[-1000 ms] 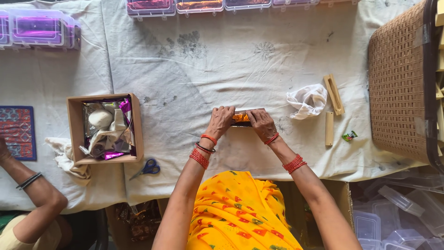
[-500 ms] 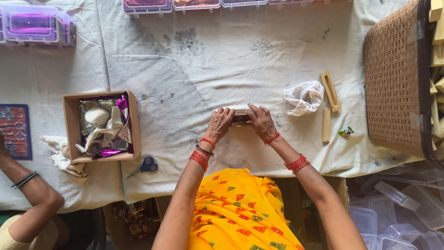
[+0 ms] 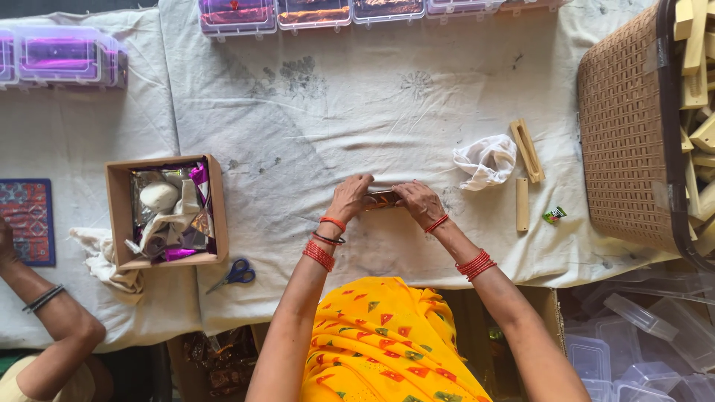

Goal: The person places a small wooden block into a plastic container and sets it aside. They then pick up two wooden blocks from a basket and wipe them with a white cloth, cleaning the surfaces before placing them on the table.

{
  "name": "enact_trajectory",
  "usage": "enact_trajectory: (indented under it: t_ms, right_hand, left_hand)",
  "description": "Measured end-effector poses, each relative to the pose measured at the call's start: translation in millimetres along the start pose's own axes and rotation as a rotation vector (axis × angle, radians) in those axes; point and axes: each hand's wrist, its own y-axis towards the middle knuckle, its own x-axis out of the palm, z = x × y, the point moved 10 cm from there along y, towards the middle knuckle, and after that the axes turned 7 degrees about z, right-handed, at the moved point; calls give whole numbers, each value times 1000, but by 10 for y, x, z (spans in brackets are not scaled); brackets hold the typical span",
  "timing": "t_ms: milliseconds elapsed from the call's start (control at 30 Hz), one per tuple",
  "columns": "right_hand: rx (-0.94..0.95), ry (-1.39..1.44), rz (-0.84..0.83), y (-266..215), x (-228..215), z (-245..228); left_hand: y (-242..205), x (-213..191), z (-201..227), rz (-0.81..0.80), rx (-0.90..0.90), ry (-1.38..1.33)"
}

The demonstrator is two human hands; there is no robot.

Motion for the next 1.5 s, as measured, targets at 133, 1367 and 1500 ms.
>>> enact_trajectory:
  t_ms: [133,1367,1500]
  right_hand:
    - [4,-12,41,-69,-31,-40]
    - [97,-75,79,-323,-45,-164]
    - [97,-44,100,-317,-68,-168]
  left_hand:
    - [22,-64,73,-53,-26,28]
    - [-384,-159,660,-9,164,349]
    - [-323,-434,930,-64,158,207]
